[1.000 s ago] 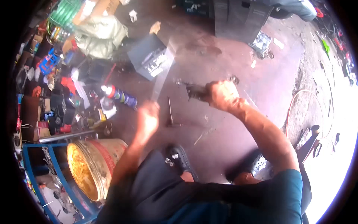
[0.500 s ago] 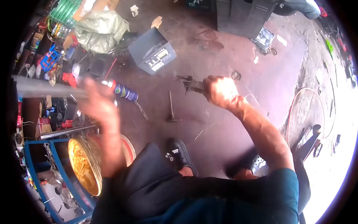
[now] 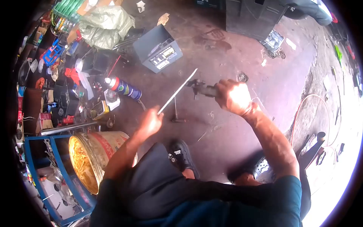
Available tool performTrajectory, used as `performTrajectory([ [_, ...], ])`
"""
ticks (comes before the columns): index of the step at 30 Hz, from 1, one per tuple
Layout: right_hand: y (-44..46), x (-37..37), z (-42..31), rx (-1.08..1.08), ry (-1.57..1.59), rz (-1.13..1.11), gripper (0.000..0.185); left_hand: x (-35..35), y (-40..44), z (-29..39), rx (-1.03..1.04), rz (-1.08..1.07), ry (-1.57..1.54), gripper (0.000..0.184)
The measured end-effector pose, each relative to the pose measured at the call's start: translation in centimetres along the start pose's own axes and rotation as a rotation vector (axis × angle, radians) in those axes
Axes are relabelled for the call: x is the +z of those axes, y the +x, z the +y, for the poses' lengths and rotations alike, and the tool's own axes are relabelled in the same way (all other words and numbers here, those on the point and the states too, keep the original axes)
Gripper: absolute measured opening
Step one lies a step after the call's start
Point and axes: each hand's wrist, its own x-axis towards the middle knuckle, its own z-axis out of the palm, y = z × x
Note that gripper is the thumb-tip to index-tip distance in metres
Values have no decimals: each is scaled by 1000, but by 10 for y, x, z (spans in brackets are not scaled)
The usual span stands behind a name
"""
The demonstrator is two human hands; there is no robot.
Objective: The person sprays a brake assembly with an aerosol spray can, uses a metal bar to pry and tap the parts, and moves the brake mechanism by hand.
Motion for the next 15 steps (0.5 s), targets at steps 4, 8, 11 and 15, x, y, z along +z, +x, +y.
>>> performTrajectory([
  [4, -29, 13, -1, 92, 79, -21, 24, -41, -4, 13, -175, 413, -693, 17],
  [8, -16, 6, 2, 75, 67, 33, 30, -41, 2, 12, -288, 461, -914, 16],
  [11, -6, -2, 0, -91, 22, 116, 27, -23, -14, 19, -43, 74, -284, 15],
  [15, -24, 12, 3, 72, 120, 185, 27, -110, -6, 35, -326, 554, -841, 15],
])
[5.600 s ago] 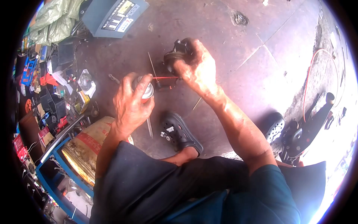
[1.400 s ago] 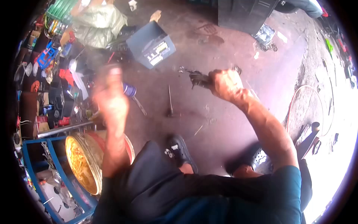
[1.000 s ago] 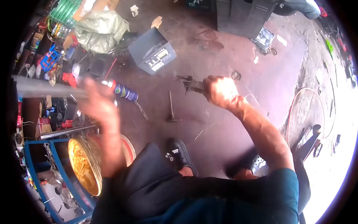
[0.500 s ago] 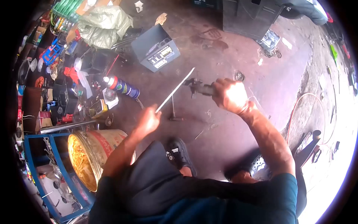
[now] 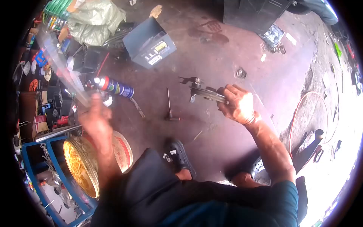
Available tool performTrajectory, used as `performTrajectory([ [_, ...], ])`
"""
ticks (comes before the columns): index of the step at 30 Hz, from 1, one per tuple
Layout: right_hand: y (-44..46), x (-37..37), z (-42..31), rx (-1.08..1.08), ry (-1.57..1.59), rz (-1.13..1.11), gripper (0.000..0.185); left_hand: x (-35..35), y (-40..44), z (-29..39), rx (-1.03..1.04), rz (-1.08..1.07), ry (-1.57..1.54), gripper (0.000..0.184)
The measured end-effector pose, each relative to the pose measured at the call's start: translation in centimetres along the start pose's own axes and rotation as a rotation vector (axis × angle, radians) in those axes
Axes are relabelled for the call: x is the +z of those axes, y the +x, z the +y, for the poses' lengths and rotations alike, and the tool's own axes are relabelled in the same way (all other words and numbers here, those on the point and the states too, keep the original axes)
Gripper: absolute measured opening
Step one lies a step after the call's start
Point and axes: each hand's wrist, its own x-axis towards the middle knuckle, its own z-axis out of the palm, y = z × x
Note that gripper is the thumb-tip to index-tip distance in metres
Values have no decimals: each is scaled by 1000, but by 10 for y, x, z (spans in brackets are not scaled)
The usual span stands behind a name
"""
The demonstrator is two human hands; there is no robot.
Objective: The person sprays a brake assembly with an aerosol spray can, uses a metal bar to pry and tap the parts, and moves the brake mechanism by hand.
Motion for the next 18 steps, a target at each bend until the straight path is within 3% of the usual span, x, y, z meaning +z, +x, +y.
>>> performTrajectory([
  [2, 4, 1, 0, 25, 19, 16, 27, 4, 3, -23, 90, 176, -480, 14],
  [3, 6, 2, -1, 38, 37, 17, 26, 25, -5, -78, 455, 31, -51, 12],
  [5, 8, 9, -7, 81, 108, 6, 25, 54, -44, -102, 109, -671, 660, 13],
  [7, 2, 14, 1, 120, 105, -24, 25, 49, -34, -87, 72, -524, 481, 16],
  [9, -19, 13, -1, 193, 136, -57, 25, 35, -8, -50, 294, -112, 268, 15],
  [13, -2, 11, 1, 227, 206, -3, 25, 40, 2, -91, 29, 18, -323, 11],
  [14, 0, 10, -1, 231, 226, -10, 25, 50, -15, -97, 32, -334, 257, 11],
  [15, 0, 11, -2, 249, 238, -14, 24, 60, -32, -102, 237, -671, 789, 14],
  [16, 1, 13, 0, 264, 245, -12, 24, 60, -31, -105, 54, -720, 667, 19],
  [17, -1, 13, 2, 293, 243, -4, 23, 56, -22, -108, 226, -534, 511, 18],
  [18, -4, 11, 1, 339, 219, 8, 20, 50, -6, -83, 218, -395, 345, 16],
])
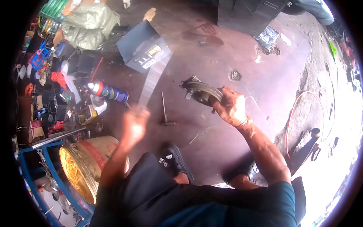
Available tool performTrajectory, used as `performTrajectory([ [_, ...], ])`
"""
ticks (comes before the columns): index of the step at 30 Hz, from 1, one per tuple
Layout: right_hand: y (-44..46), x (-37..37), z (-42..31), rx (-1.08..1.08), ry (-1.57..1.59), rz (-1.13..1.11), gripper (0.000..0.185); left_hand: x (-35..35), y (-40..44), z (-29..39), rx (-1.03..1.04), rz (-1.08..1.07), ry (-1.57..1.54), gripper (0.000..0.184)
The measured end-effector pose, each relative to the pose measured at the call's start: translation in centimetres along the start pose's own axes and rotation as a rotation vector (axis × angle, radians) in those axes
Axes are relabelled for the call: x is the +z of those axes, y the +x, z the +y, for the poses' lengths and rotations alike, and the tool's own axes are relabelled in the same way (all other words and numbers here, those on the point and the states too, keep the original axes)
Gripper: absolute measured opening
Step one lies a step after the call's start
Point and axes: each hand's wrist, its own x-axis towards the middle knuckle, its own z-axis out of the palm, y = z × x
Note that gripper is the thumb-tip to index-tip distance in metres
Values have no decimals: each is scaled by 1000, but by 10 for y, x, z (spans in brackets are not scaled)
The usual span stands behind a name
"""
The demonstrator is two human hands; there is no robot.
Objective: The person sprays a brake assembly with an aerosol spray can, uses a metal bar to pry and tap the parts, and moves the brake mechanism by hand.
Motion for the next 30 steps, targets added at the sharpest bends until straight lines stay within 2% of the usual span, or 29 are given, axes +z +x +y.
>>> performTrajectory([
  [1, -8, 1, 5, 70, 96, -12, 19, -17, 7, 18, -28, 159, -142, 16],
  [3, -16, 5, 20, 189, 297, 2, 17, -11, 1, 17, -160, 305, -292, 16],
  [4, -12, 5, 20, 66, 199, 31, 17, -5, 6, 18, -199, 388, -370, 17],
  [6, -4, 6, 6, 66, 179, 58, 16, 12, -6, 17, -102, 84, -63, 15],
  [7, -1, 5, -2, 66, 167, 54, 16, 25, -23, 12, 28, -293, 316, 16],
  [8, 5, -1, -6, -57, 116, 47, 15, 24, -24, 3, -61, -304, 203, 17],
  [9, 3, -1, 5, 41, 200, 43, 16, 22, -22, -2, -149, -305, 92, 19],
  [11, -15, 3, 32, 264, 371, 19, 20, -11, -6, 18, -44, 86, -104, 17],
  [12, -10, -3, 6, 417, 627, 53, 27, -32, -3, 31, -197, 180, -255, 16],
  [13, -12, -7, 15, 409, 605, 18, 31, -45, 9, 40, -312, 303, -409, 15],
  [15, -13, 7, 14, 523, 746, 184, 31, -16, 6, 26, -217, 475, -414, 14],
  [16, -15, 13, 13, 502, 696, 172, 30, 5, -5, 21, -236, 177, -257, 13],
  [18, -15, 21, 14, 454, 579, 142, 27, 44, -27, 17, -94, -416, 85, 13],
  [20, -26, 20, 13, 481, 671, 126, 25, 44, -27, 0, -203, -427, -140, 14],
  [22, -31, 20, 21, 573, 708, 110, 23, 41, -18, -15, -254, -267, -330, 11],
  [23, -33, 19, 21, 662, 610, 75, 23, 40, -14, -30, -285, -163, -472, 9],
  [24, -30, 25, 13, 688, 691, 122, 24, 34, 1, -27, -213, -116, -464, 6],
  [27, -31, 47, 31, 883, 935, 92, 24, 8, 83, 29, 318, -241, -16, 18],
  [28, -29, 46, 34, 963, 1041, 47, 22, 6, 101, 38, 382, -284, 33, 23],
  [30, -24, 50, 33, 1077, 1144, 13, 21, 25, 108, 35, 274, -297, -117, 20],
])
